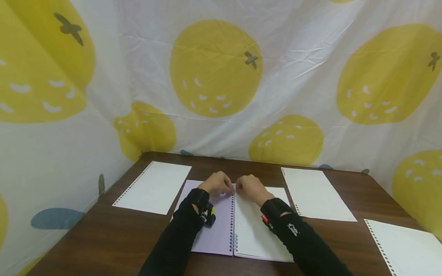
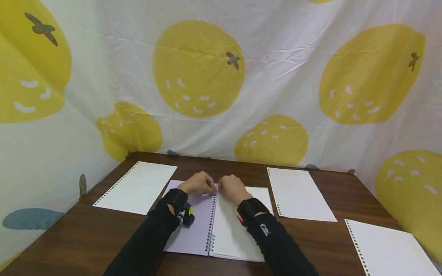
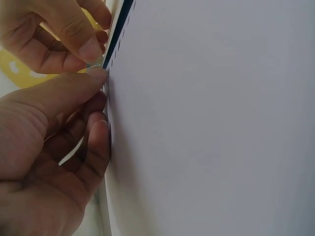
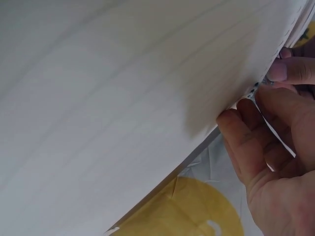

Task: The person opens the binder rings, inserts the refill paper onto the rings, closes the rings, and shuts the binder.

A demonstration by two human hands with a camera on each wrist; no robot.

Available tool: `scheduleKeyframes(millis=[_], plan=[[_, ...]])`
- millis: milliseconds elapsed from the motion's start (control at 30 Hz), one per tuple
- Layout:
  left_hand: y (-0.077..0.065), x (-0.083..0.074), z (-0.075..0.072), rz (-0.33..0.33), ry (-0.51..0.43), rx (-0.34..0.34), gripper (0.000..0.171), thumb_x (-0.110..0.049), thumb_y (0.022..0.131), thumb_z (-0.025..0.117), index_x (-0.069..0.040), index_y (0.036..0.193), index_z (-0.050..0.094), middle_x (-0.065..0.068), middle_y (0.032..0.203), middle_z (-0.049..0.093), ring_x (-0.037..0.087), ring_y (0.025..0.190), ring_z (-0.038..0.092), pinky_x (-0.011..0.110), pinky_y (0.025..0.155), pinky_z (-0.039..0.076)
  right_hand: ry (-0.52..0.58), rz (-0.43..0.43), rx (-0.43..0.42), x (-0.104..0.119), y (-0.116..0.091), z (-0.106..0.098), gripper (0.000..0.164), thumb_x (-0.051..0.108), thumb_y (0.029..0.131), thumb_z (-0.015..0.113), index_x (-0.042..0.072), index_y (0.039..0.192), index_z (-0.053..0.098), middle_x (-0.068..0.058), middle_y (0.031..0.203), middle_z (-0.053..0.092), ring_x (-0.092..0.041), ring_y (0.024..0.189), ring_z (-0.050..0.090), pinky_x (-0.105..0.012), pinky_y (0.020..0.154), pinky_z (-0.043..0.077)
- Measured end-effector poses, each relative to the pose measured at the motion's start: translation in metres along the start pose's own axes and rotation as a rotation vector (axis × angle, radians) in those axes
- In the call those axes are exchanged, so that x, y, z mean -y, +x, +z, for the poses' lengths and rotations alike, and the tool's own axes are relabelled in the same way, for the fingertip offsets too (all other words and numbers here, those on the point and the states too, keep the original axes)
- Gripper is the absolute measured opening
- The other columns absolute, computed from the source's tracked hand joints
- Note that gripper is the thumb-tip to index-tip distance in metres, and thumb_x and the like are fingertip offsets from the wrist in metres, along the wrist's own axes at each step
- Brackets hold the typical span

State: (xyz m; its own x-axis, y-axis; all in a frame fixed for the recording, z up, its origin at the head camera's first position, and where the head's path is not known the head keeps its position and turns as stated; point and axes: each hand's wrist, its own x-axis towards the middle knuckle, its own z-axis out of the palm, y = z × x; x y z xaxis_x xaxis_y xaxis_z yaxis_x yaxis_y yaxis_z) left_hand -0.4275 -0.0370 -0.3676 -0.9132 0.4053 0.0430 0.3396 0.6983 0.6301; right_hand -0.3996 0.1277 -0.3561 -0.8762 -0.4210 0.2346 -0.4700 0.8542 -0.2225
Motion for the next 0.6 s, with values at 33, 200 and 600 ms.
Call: scheduleKeyframes(millis=[33, 200, 600], plan=[[0.0003, 0.0003, 0.0003, 0.003, 0.000, -0.001, 0.003, -0.012, 0.078, 0.079, -0.011, 0.077, 0.076, -0.005, 0.075, 0.066, 0.014, 0.069, 0.054, 0.027, 0.062, 0.042, -0.002, 0.002, 0.002, 0.0001, -0.0001, -0.0002, 0.010, -0.002, 0.087, 0.066, 0.006, 0.084, 0.071, 0.000, 0.077, 0.065, -0.017, 0.072, 0.057, -0.034, 0.071, 0.049], [0.0017, 0.0013, 0.0009, 0.009, 0.000, 0.001, 0.007, -0.013, 0.078, 0.079, -0.014, 0.074, 0.074, -0.006, 0.074, 0.066, 0.014, 0.070, 0.054, 0.028, 0.064, 0.042, -0.025, -0.005, 0.003, 0.0004, -0.0005, -0.0001, 0.009, 0.000, 0.087, 0.066, 0.007, 0.082, 0.069, 0.000, 0.075, 0.062, -0.017, 0.070, 0.056, -0.034, 0.068, 0.048], [0.0014, 0.0009, 0.0016, 0.000, -0.023, -0.006, 0.038, -0.012, 0.077, 0.081, -0.011, 0.111, 0.065, 0.002, 0.100, 0.063, 0.018, 0.081, 0.057, 0.032, 0.075, 0.046, 0.051, 0.018, 0.021, 0.0006, -0.0037, 0.0021, 0.031, 0.004, 0.087, 0.071, 0.006, 0.117, 0.064, -0.011, 0.105, 0.068, -0.025, 0.091, 0.064, -0.040, 0.081, 0.051]])
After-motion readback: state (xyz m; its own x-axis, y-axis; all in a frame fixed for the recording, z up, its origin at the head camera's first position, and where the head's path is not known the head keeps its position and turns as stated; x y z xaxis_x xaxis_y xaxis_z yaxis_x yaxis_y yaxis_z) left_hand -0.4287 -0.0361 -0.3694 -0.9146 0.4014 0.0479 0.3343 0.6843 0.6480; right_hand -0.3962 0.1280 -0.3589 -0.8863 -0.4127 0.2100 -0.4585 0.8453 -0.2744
